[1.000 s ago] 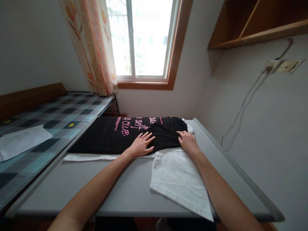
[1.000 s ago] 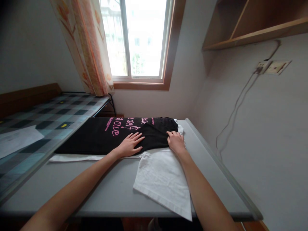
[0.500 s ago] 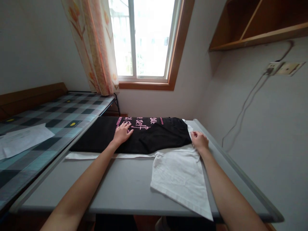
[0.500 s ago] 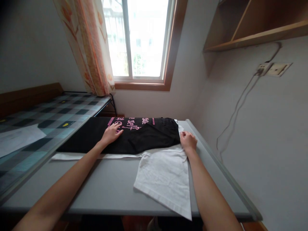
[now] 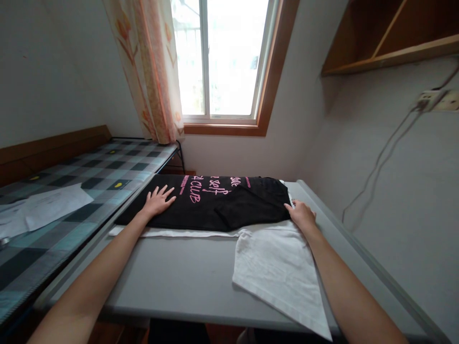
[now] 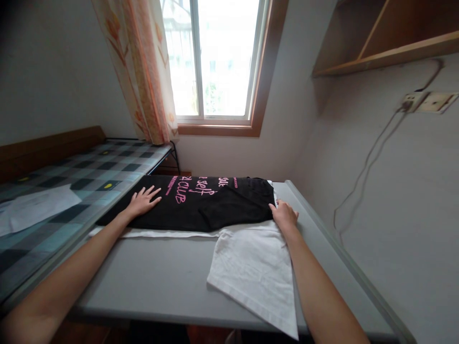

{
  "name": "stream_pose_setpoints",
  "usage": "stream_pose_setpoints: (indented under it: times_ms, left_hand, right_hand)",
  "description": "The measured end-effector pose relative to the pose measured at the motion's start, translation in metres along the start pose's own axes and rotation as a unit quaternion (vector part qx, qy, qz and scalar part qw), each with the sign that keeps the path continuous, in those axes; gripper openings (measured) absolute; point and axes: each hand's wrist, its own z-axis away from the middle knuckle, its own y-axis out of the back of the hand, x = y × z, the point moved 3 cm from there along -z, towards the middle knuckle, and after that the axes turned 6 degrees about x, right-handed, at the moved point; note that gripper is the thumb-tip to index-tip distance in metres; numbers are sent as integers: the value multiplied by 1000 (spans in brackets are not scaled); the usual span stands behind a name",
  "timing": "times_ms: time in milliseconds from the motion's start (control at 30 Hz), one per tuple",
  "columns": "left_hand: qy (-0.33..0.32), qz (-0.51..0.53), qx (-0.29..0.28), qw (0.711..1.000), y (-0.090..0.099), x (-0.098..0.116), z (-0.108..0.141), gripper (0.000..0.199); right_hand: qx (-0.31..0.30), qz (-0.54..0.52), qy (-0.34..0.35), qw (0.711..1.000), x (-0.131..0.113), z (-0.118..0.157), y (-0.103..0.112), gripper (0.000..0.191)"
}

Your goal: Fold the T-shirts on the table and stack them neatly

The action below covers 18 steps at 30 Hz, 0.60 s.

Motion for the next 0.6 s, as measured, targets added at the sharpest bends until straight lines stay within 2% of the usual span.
stream_pose_setpoints:
  times_ms: [100,333,600]
  left_hand:
    - [-1,4,-18,1000,-2,1,0,64]
    - [-5,8,-9,1000,-2,-1,8,64]
    - [-10,5,-7,1000,0,1,25,64]
  right_hand:
    - [-10,7,3,1000,-1,-3,0,44]
    - [-30,17,13,999,4,-4,6,37]
    - [-27,27,25,999,19,14,11,37]
